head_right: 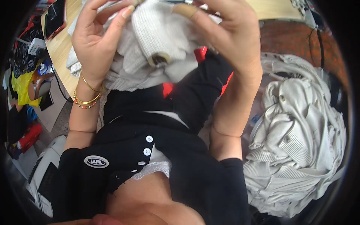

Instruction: Trimming loose threads and cleaning buttons on finished sweaters using small snips at a garment factory workstation.

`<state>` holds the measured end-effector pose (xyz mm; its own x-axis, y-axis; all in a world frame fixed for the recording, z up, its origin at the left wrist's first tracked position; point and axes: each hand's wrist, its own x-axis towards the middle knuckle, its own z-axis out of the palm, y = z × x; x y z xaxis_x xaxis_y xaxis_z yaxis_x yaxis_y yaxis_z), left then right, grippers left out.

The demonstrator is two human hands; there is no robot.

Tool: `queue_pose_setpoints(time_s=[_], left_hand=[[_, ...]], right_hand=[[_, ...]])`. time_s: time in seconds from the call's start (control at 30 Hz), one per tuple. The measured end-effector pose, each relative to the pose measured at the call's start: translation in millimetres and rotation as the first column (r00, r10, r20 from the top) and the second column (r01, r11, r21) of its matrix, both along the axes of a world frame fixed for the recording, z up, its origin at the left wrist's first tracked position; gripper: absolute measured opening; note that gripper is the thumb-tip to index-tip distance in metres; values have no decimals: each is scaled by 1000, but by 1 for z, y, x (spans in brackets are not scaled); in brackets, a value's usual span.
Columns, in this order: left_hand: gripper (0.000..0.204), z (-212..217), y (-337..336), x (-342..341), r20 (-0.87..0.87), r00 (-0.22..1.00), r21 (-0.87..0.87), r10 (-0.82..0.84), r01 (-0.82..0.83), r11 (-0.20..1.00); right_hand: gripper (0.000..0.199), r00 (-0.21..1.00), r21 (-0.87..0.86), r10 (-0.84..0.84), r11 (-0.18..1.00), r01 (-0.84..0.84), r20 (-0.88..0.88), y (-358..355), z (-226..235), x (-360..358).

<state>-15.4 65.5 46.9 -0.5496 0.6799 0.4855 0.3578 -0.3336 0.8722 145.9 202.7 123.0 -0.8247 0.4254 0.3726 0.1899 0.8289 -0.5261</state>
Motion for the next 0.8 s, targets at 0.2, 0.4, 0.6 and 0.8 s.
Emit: queue_pose_setpoints(time_s=[0.2, 0.4, 0.6, 0.8], left_hand=[[30, -2, -19, 0, -290, 951, 92, 106, -83, 992], [38, -6, -38, 19, -646, 759, 64, -79, 157, 985], [36, -8, -30, 16, -687, 724, -17, -60, 67, 998], [16, -7, -18, 20, -493, 870, 15, -22, 33, 999]], right_hand=[[34, 977, -151, -143, 981, 119, -156, -1, -30, 45], [30, 962, -334, -177, 937, 99, -210, -17, -41, 72], [36, 957, -474, -193, 878, 69, -218, -34, -45, 78], [39, 966, -448, -138, 894, 26, -219, -42, -38, 75]])
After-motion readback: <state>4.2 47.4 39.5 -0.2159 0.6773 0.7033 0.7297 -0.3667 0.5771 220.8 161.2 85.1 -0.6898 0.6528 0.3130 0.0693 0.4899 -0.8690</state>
